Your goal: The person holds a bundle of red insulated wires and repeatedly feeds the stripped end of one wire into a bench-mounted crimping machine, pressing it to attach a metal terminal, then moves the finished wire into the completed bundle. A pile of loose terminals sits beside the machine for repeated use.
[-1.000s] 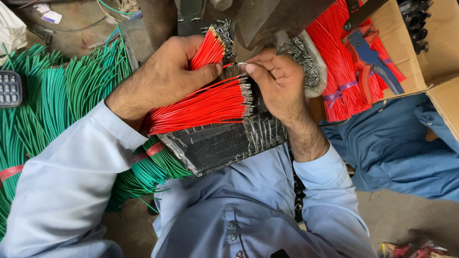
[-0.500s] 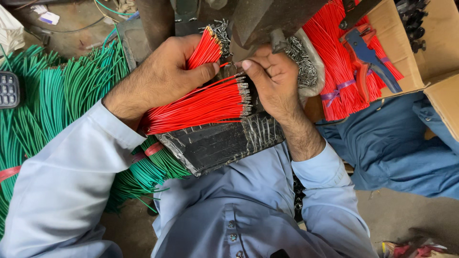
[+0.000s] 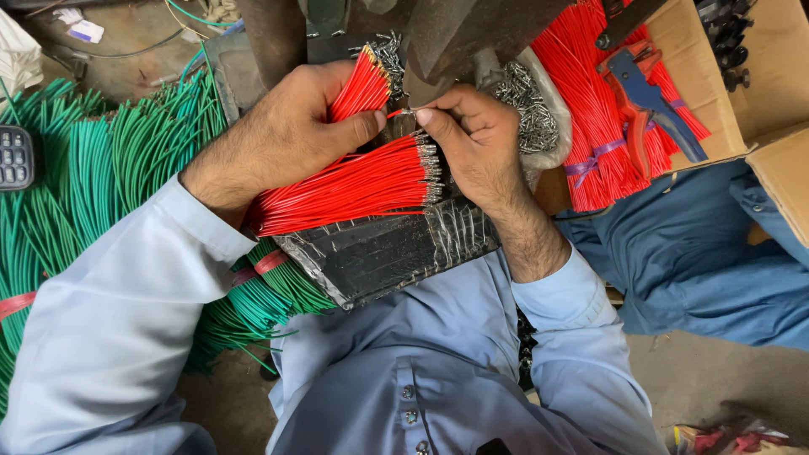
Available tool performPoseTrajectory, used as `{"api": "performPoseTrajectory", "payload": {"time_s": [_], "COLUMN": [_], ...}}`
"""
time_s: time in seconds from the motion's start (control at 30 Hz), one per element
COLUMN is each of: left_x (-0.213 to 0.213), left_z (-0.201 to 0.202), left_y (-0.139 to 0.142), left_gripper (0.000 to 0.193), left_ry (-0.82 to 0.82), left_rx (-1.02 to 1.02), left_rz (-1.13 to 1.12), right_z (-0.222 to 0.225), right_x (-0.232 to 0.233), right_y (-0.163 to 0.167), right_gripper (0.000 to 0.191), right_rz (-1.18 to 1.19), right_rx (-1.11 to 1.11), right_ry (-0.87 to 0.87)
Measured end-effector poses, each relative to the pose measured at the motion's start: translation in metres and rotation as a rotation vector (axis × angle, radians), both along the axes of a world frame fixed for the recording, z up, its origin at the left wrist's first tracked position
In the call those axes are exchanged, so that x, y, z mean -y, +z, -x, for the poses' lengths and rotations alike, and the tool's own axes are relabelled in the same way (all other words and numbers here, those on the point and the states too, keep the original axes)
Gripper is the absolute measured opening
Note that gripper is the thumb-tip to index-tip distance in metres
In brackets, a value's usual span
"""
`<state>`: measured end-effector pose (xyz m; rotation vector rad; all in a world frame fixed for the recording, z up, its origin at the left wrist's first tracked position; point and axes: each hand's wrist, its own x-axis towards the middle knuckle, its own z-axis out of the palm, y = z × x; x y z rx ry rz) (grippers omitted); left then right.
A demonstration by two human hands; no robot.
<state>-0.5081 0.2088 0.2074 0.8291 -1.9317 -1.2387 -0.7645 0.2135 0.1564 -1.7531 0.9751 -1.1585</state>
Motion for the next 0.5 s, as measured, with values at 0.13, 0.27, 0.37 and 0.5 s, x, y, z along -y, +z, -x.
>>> {"api": "performPoseTrajectory", "payload": {"time_s": [0.13,0.27,0.37,0.5], "left_x": [0.0005,0.0007,0.0006,0.0011], "left_z": [0.0003,0.0010,0.0013,0.0012], "left_y": [0.0003,0.0015,0.0016,0.0003], "left_gripper": [0.019,0.020,0.020,0.019], "left_ry": [0.010,0.010,0.003,-0.009], "left_rx": [0.023,0.043,0.034,0.016], "left_rz": [0.018,0.044,0.011,0.027], "right_z": [0.0008,0.0013,0.0016,0.0020], "right_x": [0.0004,-0.0011,-0.0022,-0.0027], "right_y": [0.0001,-0.0002,-0.0001,-0.0004], "right_gripper": [0.009,0.009,0.009,0.008], "right_rz": [-0.008,-0.021,-0.023,-0.020], "right_rx": [-0.007,0.039,0.044,0.048], "right_ry": [-0.003,0.011,0.012,0.014]}}
